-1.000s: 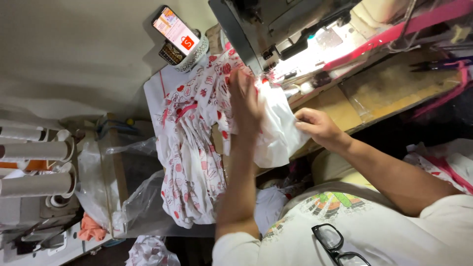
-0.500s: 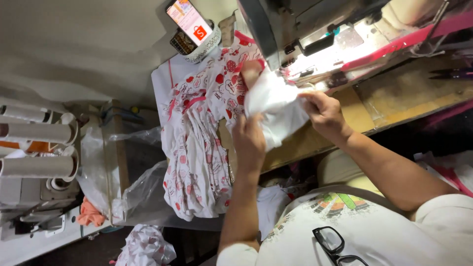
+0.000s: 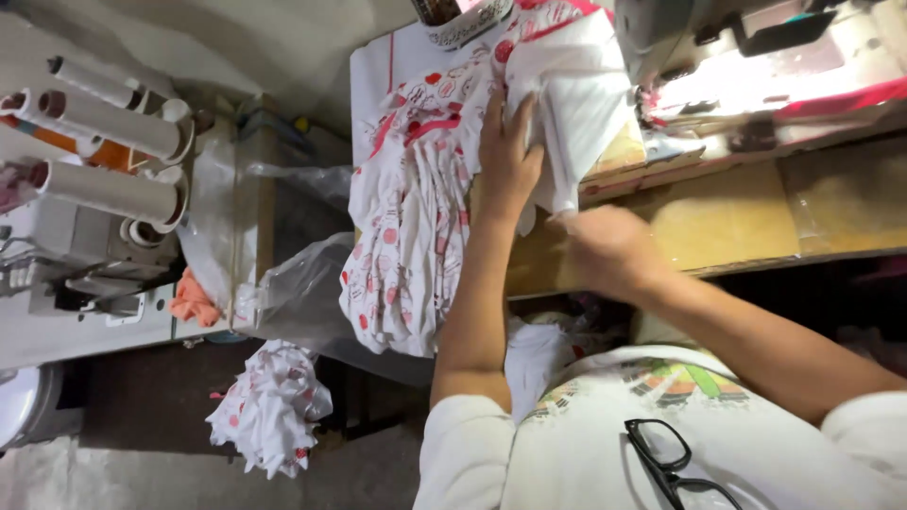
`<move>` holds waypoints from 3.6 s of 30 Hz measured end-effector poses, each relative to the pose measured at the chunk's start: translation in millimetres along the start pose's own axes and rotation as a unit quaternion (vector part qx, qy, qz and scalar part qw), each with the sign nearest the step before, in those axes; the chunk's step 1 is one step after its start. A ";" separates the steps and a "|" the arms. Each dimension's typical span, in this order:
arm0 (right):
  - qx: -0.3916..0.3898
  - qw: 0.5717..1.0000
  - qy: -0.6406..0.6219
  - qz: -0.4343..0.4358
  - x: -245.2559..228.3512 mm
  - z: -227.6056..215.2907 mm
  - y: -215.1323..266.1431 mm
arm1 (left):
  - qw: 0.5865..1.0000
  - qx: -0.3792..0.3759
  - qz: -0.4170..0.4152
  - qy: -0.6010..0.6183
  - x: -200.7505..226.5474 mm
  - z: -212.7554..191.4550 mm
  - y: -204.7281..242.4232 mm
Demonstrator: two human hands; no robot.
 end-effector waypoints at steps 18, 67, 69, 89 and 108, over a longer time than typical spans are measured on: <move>0.045 0.999 0.004 0.030 159.0 118.9 -58.5 | 0.928 0.029 -0.355 -0.107 -379.3 -70.5 107.9; -0.029 0.786 -0.478 0.392 -4.8 -48.2 78.7 | 0.996 -0.019 -0.068 0.056 111.9 -65.6 -31.8; 0.022 0.790 -0.471 0.392 12.3 -50.0 97.6 | 0.992 0.110 0.060 -0.028 107.9 -19.7 -16.5; 0.087 0.870 -0.326 0.358 -5.5 -109.6 95.7 | 0.966 0.088 0.221 -0.105 138.9 8.2 32.5; 0.211 0.864 -0.280 0.363 30.6 -96.5 99.7 | 0.992 0.081 0.018 -0.094 137.6 12.6 94.0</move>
Point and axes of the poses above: each hand's wrist, its own y-axis away from the middle knuckle, its own z-axis out of the palm, x = y × z, the point moved 3 cm from there along -y, towards the middle knuckle, and after that the axes turned 8 degrees about -y, right-handed, at the moved point
